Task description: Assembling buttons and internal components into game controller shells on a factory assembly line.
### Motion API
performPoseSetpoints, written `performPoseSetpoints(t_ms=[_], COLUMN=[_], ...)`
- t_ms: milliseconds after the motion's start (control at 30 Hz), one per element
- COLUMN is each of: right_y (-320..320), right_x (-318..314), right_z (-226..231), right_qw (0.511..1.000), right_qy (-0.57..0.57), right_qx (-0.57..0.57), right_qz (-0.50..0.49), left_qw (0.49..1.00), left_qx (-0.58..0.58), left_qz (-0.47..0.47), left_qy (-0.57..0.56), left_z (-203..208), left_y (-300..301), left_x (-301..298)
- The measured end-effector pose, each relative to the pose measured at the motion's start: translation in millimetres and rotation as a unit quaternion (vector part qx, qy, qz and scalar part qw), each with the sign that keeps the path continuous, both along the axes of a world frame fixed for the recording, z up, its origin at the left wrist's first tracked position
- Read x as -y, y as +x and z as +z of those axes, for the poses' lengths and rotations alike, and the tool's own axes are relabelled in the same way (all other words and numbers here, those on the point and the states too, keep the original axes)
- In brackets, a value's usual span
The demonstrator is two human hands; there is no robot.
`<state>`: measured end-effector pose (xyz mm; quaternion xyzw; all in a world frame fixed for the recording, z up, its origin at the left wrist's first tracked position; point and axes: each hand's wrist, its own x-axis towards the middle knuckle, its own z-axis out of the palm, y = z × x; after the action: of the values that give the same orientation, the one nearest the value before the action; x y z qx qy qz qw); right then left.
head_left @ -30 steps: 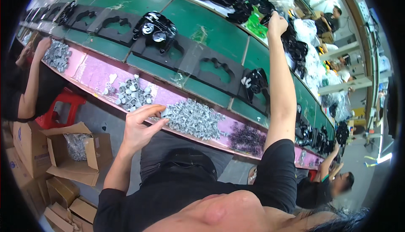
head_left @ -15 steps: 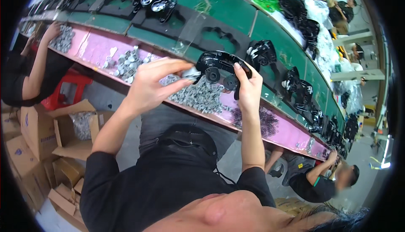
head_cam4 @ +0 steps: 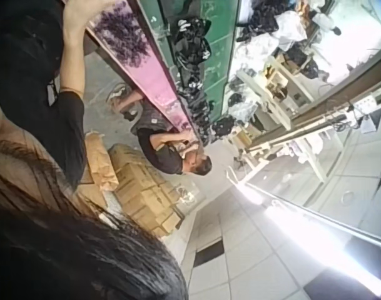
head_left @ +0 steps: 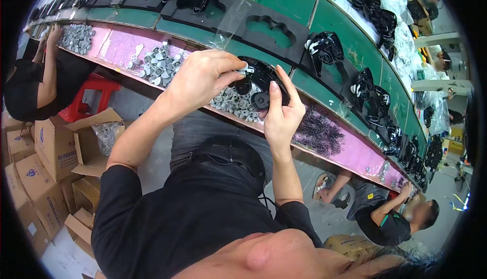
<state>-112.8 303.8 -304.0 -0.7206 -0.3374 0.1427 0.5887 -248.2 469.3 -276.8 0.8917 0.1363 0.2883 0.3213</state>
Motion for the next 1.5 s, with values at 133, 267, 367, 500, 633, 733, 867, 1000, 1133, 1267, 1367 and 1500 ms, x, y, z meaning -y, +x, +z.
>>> performPoseSetpoints(t_ms=[133, 267, 367, 500, 633, 733, 867, 1000, 1133, 1267, 1367, 1500], right_y=[-6.6, -7.7, -10.3, -15.4, -15.3, -12.3, -9.9, -11.5, -9.4, -5.2, -2.5, 0.6], right_x=[2.2, 2.8, 3.4, 4.1, 7.9, 6.5, 9.3, 7.7, 4.4, 3.7, 1.8, 0.4], right_z=[8.9, 9.8, 3.7, -3.5, 2.2, 10.2, 11.4, 14.5, 17.1, 14.4, 10.8, 0.7], right_qw=[0.992, 0.990, 0.993, 1.000, 0.996, 0.992, 0.978, 0.966, 0.959, 0.957, 0.957, 0.944], right_qy=[0.034, 0.028, 0.027, 0.024, -0.005, 0.015, 0.008, -0.019, -0.006, -0.007, -0.014, -0.013], right_qx=[-0.119, -0.140, -0.112, -0.001, -0.093, -0.123, -0.201, -0.250, -0.276, -0.282, -0.282, -0.322], right_qz=[-0.002, -0.002, -0.014, -0.020, -0.012, 0.017, 0.055, 0.063, 0.058, 0.060, 0.066, 0.071], left_qw=[1.000, 0.991, 0.994, 0.999, 0.997, 0.994, 0.993, 0.991, 0.995, 0.995, 0.992, 0.989], left_qx=[0.027, 0.011, 0.011, 0.026, 0.001, 0.016, -0.032, -0.036, -0.058, -0.034, -0.038, -0.071], left_qz=[0.004, 0.023, 0.031, 0.040, 0.034, 0.036, -0.101, -0.118, -0.080, -0.095, -0.107, -0.116], left_qy=[0.001, -0.132, -0.107, -0.003, 0.072, 0.101, 0.046, 0.055, -0.008, 0.028, 0.051, 0.064], left_z=[1.2, 1.9, -0.1, -4.0, -1.5, 3.3, 1.0, 2.4, 4.0, -3.3, -5.3, -4.1], left_y=[0.2, -2.1, -1.1, -4.5, -9.4, -9.9, -15.9, -19.7, -22.1, -21.1, -22.4, -23.2], left_x=[2.9, 5.1, 7.8, 8.4, 3.9, -2.6, -19.7, -22.3, -21.1, -21.6, -21.9, -23.2])
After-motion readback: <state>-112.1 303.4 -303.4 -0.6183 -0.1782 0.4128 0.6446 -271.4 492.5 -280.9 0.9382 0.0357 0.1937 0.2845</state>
